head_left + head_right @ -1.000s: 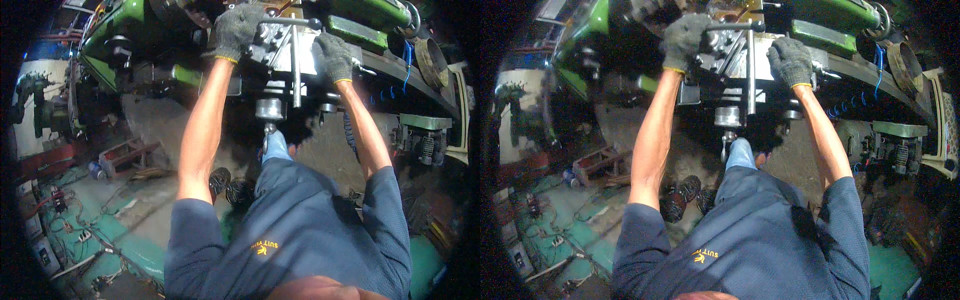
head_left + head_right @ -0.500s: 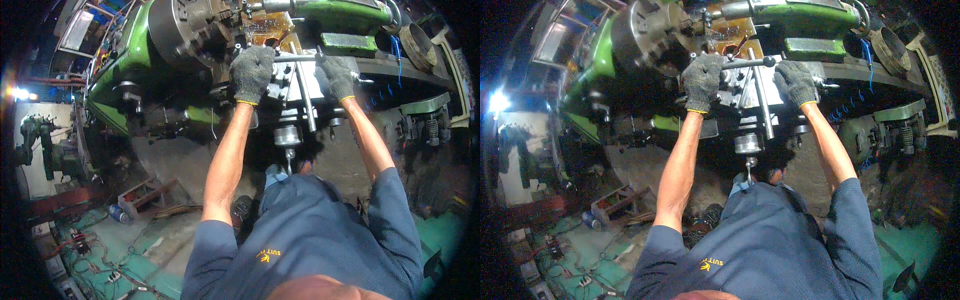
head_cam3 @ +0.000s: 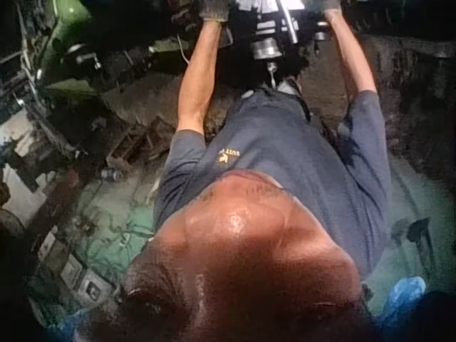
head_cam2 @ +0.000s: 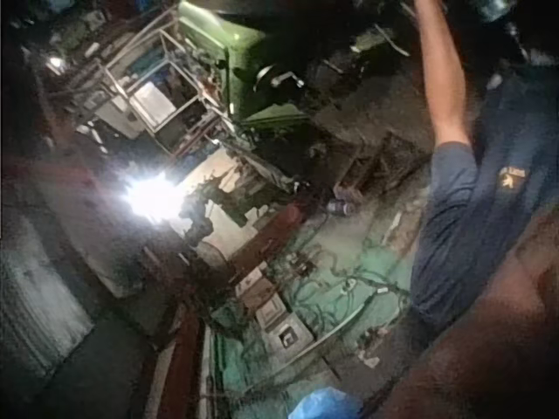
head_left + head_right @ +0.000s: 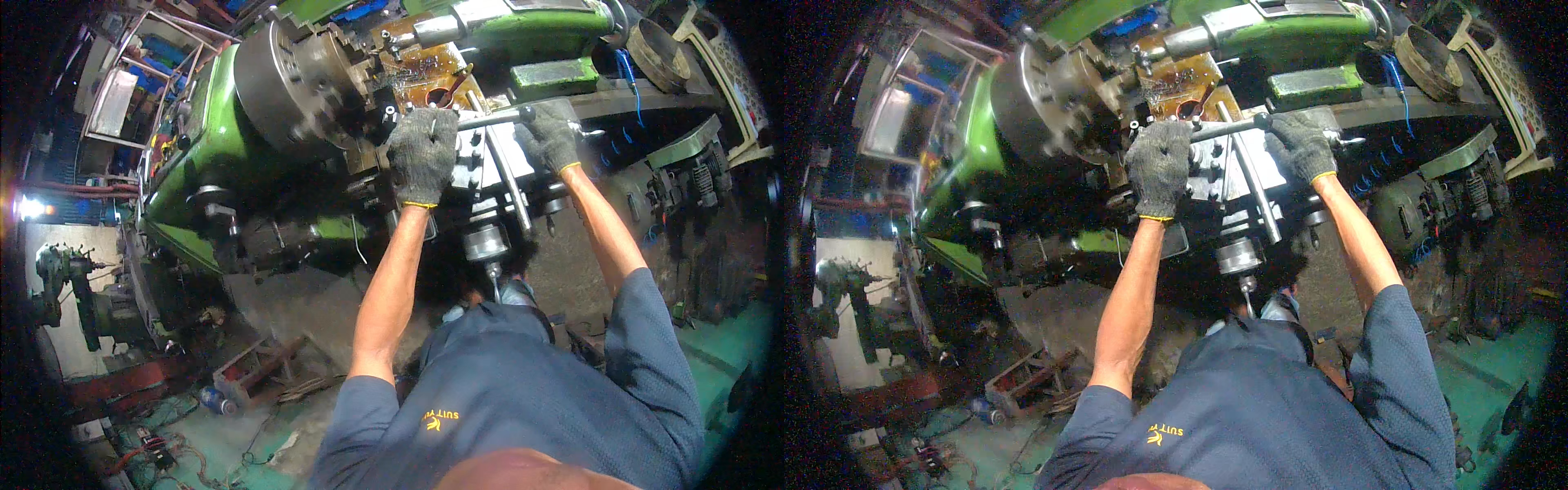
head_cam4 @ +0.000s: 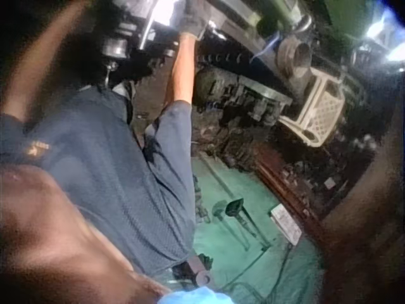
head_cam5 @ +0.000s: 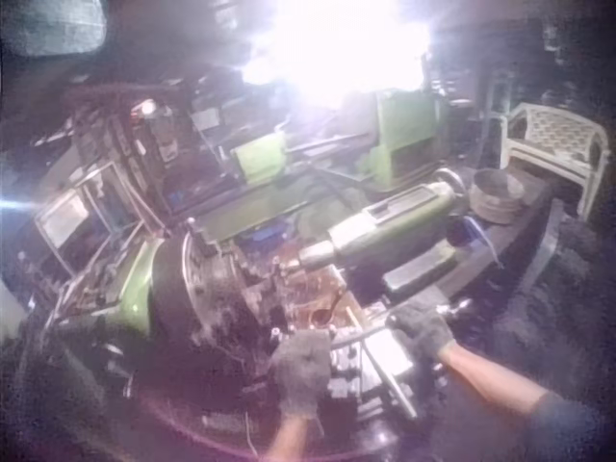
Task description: The person operates a green industrial lathe, using both hands to manipulate the control levers and knobs on the machine's carriage. They adjust the tool position and machine settings while a cylindrical metal workpiece rotates in the chuck.
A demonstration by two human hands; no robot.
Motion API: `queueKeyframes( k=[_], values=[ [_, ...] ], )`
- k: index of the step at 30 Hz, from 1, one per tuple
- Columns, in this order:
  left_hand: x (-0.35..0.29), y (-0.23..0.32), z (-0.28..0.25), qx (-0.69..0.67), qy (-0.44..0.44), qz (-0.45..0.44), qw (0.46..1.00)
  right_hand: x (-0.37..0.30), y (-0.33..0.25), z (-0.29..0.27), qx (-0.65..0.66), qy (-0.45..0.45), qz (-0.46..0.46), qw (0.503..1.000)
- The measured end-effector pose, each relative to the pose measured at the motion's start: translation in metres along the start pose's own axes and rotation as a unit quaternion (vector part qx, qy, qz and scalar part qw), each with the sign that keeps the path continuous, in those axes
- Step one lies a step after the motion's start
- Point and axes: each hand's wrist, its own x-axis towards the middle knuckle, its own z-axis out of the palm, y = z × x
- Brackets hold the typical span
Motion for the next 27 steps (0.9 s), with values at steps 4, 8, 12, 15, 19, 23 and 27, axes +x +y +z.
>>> queueKeyframes(
  k=[4, 8, 12, 15, 19, 23, 27],
  values=[
    [0.0, 0.003, -0.004, -0.037, 0.025, -0.003, 0.999, 0.005, -0.013, -0.005, 0.0, 0.023, 0.003, 1.0],
    [-0.001, 0.001, -0.005, -0.034, 0.024, -0.022, 0.999, 0.003, -0.01, 0.001, 0.02, -0.012, 0.046, 0.999],
    [-0.001, 0.003, -0.004, -0.052, 0.042, -0.019, 0.998, 0.002, -0.008, 0.001, -0.012, -0.014, 0.044, 0.999],
    [-0.001, 0.007, -0.006, -0.049, 0.04, -0.034, 0.997, 0.003, -0.007, 0.001, -0.016, 0.005, 0.024, 1.0],
    [-0.001, 0.009, -0.009, -0.02, 0.037, -0.03, 0.999, 0.003, -0.015, -0.003, -0.043, -0.058, 0.067, 0.995],
    [-0.001, 0.007, -0.013, -0.015, 0.035, -0.034, 0.999, 0.008, -0.02, -0.005, -0.012, -0.049, 0.045, 0.998],
    [0.0, 0.01, -0.008, -0.025, 0.045, -0.025, 0.998, 0.001, -0.008, 0.0, -0.003, -0.048, 0.063, 0.997]
  ],
)
